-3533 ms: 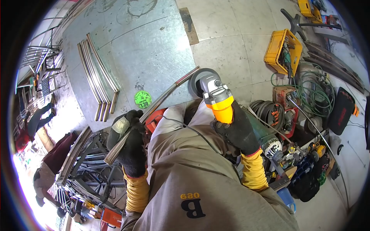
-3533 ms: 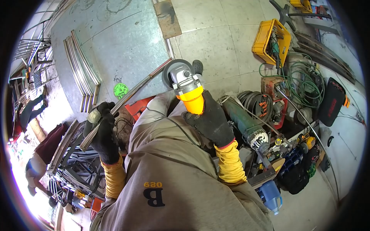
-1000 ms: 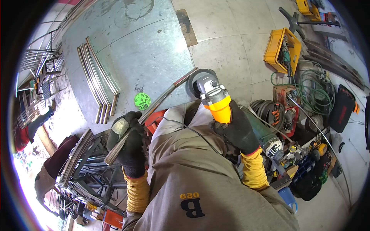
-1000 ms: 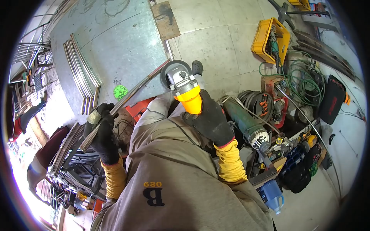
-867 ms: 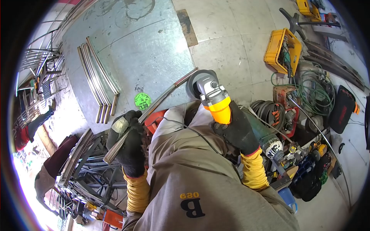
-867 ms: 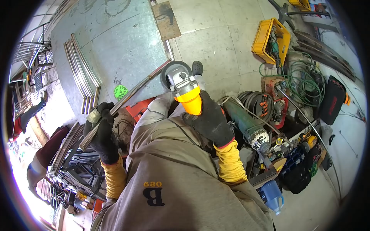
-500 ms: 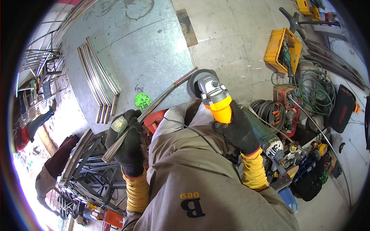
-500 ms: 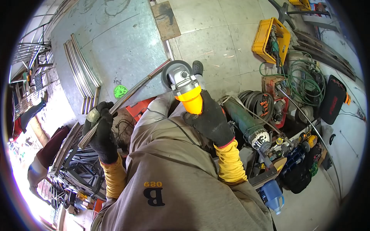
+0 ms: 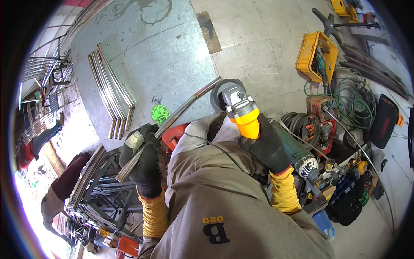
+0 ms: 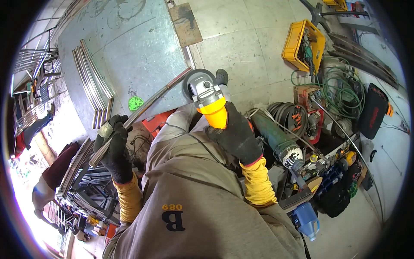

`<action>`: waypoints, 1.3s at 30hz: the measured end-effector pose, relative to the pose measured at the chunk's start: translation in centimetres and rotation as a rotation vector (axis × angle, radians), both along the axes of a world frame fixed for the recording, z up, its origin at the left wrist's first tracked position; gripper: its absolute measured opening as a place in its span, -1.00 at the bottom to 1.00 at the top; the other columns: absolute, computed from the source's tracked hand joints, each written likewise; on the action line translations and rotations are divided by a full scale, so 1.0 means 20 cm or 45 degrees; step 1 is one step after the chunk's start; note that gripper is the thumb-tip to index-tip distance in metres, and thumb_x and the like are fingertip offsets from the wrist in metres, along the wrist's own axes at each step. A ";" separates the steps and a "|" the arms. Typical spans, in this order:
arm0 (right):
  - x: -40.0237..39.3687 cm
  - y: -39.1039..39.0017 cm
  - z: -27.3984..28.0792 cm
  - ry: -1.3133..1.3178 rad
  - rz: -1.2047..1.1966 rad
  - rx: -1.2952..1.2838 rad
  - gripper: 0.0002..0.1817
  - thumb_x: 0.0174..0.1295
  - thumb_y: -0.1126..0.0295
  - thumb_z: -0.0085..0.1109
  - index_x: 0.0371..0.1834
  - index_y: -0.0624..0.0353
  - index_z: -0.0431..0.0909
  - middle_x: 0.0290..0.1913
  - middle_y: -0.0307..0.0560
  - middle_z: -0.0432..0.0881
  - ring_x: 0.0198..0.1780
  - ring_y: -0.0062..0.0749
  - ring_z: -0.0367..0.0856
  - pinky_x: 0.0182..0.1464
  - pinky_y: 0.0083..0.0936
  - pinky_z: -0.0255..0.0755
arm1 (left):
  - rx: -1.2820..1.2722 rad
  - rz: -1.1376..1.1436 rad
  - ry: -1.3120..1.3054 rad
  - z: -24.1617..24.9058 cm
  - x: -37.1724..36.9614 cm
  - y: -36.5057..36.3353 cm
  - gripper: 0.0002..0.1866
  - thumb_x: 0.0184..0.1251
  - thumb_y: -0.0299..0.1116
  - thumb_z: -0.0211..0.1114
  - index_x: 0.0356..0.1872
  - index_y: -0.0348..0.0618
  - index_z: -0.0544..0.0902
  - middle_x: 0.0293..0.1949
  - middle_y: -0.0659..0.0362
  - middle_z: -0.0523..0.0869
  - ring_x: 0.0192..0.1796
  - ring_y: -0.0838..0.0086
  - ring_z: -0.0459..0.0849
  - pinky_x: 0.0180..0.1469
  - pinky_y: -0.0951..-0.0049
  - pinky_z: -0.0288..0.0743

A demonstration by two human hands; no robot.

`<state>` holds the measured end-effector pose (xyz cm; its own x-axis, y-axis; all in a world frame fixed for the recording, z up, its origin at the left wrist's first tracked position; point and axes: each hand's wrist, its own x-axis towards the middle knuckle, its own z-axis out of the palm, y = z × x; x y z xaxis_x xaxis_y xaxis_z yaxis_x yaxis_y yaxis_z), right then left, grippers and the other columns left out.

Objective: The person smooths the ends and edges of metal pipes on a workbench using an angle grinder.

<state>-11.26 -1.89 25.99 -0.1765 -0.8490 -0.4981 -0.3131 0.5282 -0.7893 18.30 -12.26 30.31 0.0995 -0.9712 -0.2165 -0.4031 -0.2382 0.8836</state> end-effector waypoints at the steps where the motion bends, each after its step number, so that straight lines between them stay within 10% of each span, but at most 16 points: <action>1: 0.00 0.01 0.00 0.001 0.002 -0.003 -0.31 0.21 0.36 0.66 0.40 0.16 0.55 0.12 0.16 0.81 0.13 0.12 0.83 0.18 -0.10 0.68 | -0.003 0.002 0.001 0.00 0.00 0.00 -0.70 0.57 -0.49 0.34 0.16 -0.49 0.81 -0.05 -0.01 0.93 -0.13 0.47 0.83 -0.01 0.43 0.75; 39: -0.02 0.02 -0.04 -0.085 -0.022 -0.024 -0.39 0.21 0.39 0.66 0.31 0.21 0.59 0.04 0.15 0.83 0.05 0.00 0.84 0.13 -0.15 0.67 | 0.100 0.036 0.190 0.02 0.00 -0.03 -0.75 0.60 -0.52 0.35 0.15 -0.41 0.82 -0.06 0.05 0.93 -0.20 0.57 0.78 -0.08 0.50 0.68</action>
